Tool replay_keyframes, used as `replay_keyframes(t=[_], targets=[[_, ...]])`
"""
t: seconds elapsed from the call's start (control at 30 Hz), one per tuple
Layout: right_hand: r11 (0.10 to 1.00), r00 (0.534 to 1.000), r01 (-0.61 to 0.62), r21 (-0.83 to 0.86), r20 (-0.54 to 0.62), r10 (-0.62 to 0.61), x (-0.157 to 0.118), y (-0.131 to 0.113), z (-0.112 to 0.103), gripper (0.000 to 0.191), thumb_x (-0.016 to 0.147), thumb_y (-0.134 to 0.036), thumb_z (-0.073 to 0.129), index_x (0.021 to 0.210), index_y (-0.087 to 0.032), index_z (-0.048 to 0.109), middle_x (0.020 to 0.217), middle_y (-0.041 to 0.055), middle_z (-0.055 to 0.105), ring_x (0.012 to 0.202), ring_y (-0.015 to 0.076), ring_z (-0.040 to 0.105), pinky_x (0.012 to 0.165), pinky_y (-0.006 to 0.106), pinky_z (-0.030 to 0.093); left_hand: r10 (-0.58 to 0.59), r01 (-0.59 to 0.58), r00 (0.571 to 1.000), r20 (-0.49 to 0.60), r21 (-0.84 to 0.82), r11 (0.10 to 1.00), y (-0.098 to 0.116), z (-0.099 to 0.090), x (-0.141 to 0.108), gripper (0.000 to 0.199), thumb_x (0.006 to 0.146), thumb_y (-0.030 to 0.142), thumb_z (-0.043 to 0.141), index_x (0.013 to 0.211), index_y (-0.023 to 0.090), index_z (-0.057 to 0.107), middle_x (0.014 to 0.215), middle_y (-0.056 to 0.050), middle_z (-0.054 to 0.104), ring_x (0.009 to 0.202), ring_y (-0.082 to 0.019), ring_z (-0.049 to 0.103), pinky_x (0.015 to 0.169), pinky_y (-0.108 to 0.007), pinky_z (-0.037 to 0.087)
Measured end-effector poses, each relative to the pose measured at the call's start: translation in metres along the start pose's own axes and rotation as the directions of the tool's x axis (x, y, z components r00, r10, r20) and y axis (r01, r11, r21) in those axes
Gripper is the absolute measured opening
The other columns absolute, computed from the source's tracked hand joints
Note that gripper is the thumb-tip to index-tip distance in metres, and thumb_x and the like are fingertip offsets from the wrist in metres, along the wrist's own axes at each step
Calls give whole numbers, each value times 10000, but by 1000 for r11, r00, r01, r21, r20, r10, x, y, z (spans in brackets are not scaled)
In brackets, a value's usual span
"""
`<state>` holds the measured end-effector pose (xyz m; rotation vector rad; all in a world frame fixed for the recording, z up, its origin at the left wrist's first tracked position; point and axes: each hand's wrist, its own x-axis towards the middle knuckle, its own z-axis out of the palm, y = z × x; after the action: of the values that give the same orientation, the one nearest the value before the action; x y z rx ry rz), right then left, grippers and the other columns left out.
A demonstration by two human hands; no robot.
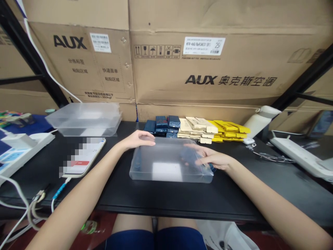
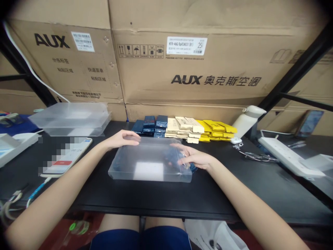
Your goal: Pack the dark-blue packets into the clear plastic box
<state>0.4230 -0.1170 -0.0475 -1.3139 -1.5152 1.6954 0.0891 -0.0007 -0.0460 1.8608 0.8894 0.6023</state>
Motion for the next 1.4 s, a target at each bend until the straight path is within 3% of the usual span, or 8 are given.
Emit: replay_keyframes(t=[0.3, 0.43, 0.7, 0.87, 0.97, 1.13, 1.3, 1.4], targets=[[984, 992, -48, 174, 120, 27, 1, 1, 3, 499, 763, -441, 744, 1186, -231, 585, 1002, 80, 727, 801, 208, 723, 684, 323, 587, 7, -6, 1000, 14, -19, 1000, -2, 2, 1, 485, 618, 460, 818, 988, 160, 727, 1062, -92, 727, 1059, -262, 642, 968, -385, 481], [993, 996, -84, 88, -6, 85, 0, -5, 11, 504, 779, -517, 703, 1192, -264, 564, 943, 67, 718, 757, 202, 694, 514, 251, 517, 16, -16, 1000, 6, -14, 1000, 1, 7, 1, 482, 606, 454, 823, 968, 150, 727, 1031, -94, 734, 1038, -266, 650, 963, -392, 483], [980, 978, 44, -192, -192, -82, 7, -2, 21, 494, 703, -564, 744, 564, -198, 444, 517, -50, 457, 455, 74, 422, 404, 198, 368, 10, -11, 1000, -6, -36, 999, 7, 15, 0, 456, 611, 420, 818, 966, 153, 717, 1015, -91, 743, 1035, -265, 660, 961, -389, 484], [976, 980, 88, -198, -160, -121, 5, -7, 18, 413, 707, -563, 731, 904, -200, 734, 996, 70, 705, 882, 207, 635, 746, 319, 534, 48, -48, 999, -20, 4, 999, 5, 16, 2, 471, 619, 463, 807, 971, 162, 723, 1033, -85, 739, 1046, -268, 654, 969, -380, 470], [979, 990, 140, -146, -11, -143, 2, -8, 13, 569, 654, -461, 798, 1174, -257, 692, 1341, 66, 603, 1241, 284, 522, 1005, 414, 441, 52, -49, 997, -51, 60, 997, 4, 18, 2, 491, 616, 506, 799, 966, 170, 725, 1038, -84, 731, 1033, -265, 650, 953, -371, 469], [982, 977, 183, -38, 115, -177, -1, -9, 13, 791, 570, -383, 848, 1312, -250, 606, 1468, 72, 491, 1360, 315, 415, 1118, 469, 331, 64, -11, 974, -216, 238, 971, 9, 25, 0, 528, 575, 592, 790, 904, 188, 705, 982, -75, 718, 956, -261, 633, 872, -360, 479], [991, 991, 126, -40, 41, -125, -4, -17, 21, 629, 641, -297, 800, 1253, -283, 659, 1457, 28, 505, 1346, 289, 436, 958, 316, 501, 145, 70, 899, -414, 463, 884, 18, 24, -6, 512, 643, 695, 680, 764, 200, 632, 848, -76, 674, 930, -285, 588, 820, -365, 465], [994, 992, 104, -18, -68, -105, -1, -15, 21, 567, 654, -268, 784, 1209, -292, 673, 1448, 27, 503, 1184, 258, 557, 633, 204, 545, 50, 103, 932, -359, 394, 913, 19, 16, -8, 517, 665, 705, 655, 753, 199, 594, 799, -51, 661, 793, -229, 617, 714, -318, 475]])
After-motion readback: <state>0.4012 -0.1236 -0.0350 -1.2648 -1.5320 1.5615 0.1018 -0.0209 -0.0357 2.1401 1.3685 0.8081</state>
